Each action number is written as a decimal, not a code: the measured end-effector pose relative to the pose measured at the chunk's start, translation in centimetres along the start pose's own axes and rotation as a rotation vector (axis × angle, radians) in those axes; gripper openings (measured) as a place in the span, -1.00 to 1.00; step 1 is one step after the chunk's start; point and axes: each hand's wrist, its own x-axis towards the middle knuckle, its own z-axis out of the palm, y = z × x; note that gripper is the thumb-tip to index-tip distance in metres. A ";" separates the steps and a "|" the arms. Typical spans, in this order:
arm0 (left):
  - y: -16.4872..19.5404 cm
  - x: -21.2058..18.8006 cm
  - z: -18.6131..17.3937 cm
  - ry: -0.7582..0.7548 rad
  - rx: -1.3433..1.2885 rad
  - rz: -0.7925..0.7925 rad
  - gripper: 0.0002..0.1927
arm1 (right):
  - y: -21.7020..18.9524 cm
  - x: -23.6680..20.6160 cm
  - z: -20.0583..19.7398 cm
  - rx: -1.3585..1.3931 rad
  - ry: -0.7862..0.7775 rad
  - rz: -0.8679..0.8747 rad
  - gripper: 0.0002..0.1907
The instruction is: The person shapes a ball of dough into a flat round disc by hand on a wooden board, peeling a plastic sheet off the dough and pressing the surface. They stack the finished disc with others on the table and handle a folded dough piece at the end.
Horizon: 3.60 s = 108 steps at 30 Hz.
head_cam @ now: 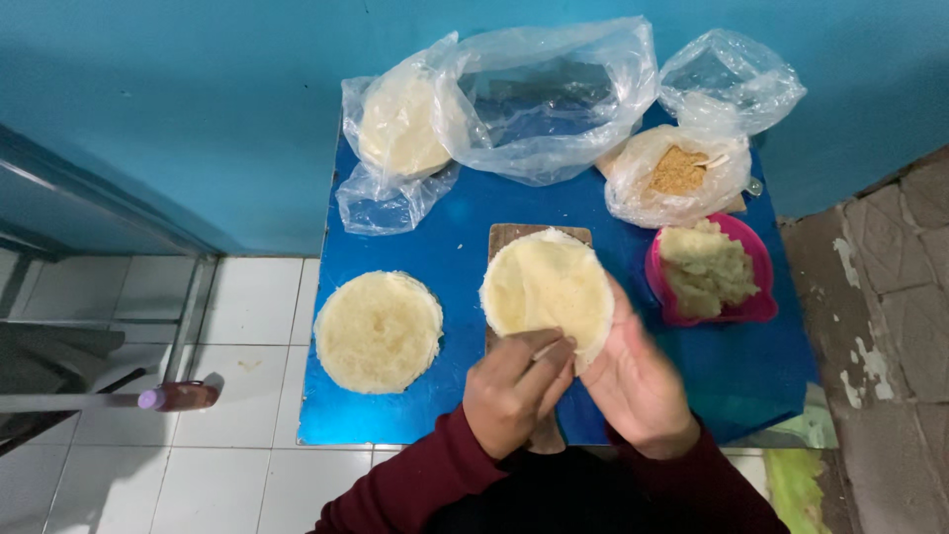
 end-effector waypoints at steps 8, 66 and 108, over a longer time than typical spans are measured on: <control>-1.4 -0.8 0.8 -0.004 -0.519 -0.503 -0.89 | 2.9 -0.4 -1.4 -0.289 0.071 0.044 -0.27; -8.3 -0.4 -8.5 0.003 -0.981 -0.859 -0.68 | -1.5 7.5 -5.0 -1.675 0.088 -0.261 -0.33; -11.0 1.7 1.7 -0.390 -0.347 -0.790 -0.30 | 0.6 7.7 -9.9 -1.060 0.114 -0.078 -0.56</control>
